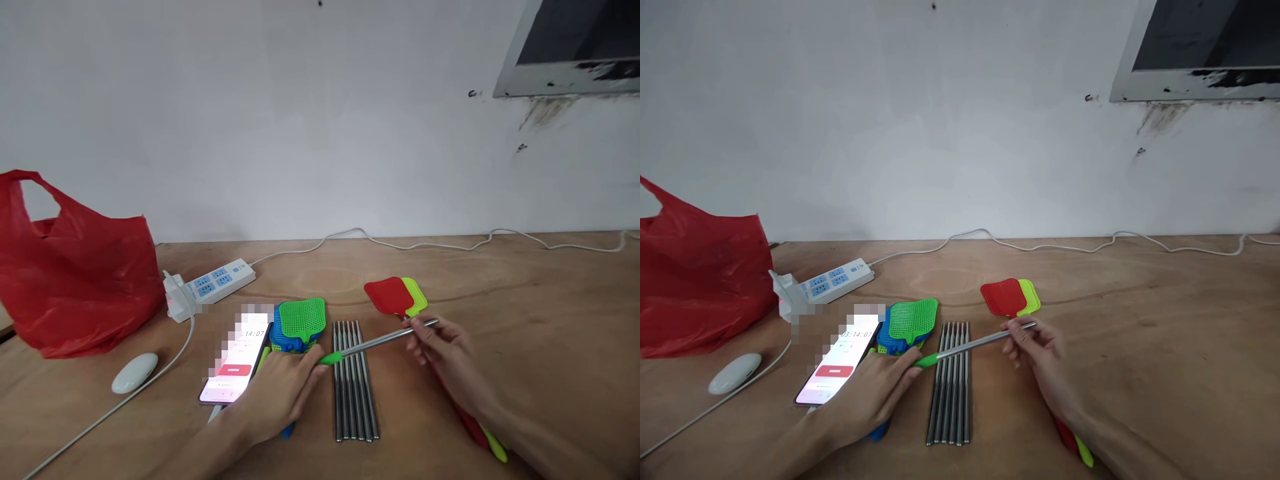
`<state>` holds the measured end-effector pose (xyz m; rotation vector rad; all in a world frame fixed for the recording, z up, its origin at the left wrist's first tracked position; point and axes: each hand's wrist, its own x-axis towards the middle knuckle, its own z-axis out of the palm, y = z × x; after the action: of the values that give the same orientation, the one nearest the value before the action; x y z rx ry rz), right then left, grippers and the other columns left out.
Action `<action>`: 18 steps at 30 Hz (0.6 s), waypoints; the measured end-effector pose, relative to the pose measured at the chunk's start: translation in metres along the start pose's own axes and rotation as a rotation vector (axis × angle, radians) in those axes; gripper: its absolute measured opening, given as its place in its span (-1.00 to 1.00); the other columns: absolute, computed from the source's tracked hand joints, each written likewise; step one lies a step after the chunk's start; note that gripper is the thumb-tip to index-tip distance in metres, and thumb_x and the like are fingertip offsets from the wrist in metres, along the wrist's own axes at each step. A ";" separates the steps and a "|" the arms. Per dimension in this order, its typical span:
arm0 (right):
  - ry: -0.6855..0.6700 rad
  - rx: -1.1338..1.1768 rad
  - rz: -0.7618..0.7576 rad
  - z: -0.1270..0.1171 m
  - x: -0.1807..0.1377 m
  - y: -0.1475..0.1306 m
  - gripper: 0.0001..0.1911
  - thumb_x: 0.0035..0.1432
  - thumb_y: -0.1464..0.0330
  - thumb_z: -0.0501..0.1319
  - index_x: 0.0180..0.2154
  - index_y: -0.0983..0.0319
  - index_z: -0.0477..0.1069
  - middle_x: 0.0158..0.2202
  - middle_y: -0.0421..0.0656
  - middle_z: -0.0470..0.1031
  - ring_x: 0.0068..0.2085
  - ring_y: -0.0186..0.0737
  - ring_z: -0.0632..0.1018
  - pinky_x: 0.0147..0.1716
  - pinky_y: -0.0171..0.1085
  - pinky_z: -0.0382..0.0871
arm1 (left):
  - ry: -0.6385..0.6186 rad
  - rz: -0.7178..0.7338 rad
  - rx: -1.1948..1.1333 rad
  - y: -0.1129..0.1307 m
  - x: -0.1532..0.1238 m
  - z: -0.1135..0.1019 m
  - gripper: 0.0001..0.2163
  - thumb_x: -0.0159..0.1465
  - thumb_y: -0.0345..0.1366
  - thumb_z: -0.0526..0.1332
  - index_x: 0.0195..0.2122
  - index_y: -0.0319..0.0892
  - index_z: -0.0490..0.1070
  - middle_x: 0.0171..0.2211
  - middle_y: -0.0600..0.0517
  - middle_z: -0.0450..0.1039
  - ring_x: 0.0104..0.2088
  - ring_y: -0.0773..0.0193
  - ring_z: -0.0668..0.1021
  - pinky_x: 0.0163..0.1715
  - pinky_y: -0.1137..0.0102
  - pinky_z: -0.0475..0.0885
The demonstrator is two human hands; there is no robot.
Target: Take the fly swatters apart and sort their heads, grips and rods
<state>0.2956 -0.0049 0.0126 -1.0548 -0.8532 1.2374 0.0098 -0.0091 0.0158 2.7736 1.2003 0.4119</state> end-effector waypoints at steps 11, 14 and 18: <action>0.087 0.174 -0.029 0.008 0.002 0.000 -0.63 -0.16 0.15 0.55 -0.51 0.24 0.49 -0.56 -0.26 0.38 -0.60 -0.50 0.24 -0.70 -0.48 0.08 | 0.032 -0.235 -0.118 0.018 0.001 -0.018 -0.66 0.44 -0.10 -0.01 -0.44 -0.11 0.30 -0.48 0.03 0.46 -0.44 0.16 0.52 -0.48 0.35 0.22; 0.081 0.164 -0.002 0.008 0.000 0.001 -0.61 -0.18 0.13 0.55 -0.53 0.25 0.49 -0.60 -0.27 0.33 -0.61 -0.50 0.23 -0.71 -0.48 0.07 | -0.034 -0.270 0.020 0.024 0.004 -0.012 -0.64 0.40 -0.11 0.03 -0.51 -0.12 0.31 -0.54 0.02 0.45 -0.52 0.16 0.50 -0.53 0.33 0.12; 0.080 0.159 0.028 0.007 0.001 0.000 -0.58 -0.21 0.11 0.56 -0.54 0.26 0.49 -0.67 -0.29 0.27 -0.63 -0.50 0.20 -0.71 -0.48 0.06 | -0.126 -0.289 0.223 0.021 0.004 -0.003 -0.66 0.34 -0.22 0.07 -0.59 -0.13 0.34 -0.57 -0.03 0.48 -0.53 0.09 0.54 -0.54 0.31 0.07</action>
<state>0.2895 -0.0028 0.0150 -0.9840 -0.6694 1.2566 0.0263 -0.0205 0.0234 2.6867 1.6724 0.0805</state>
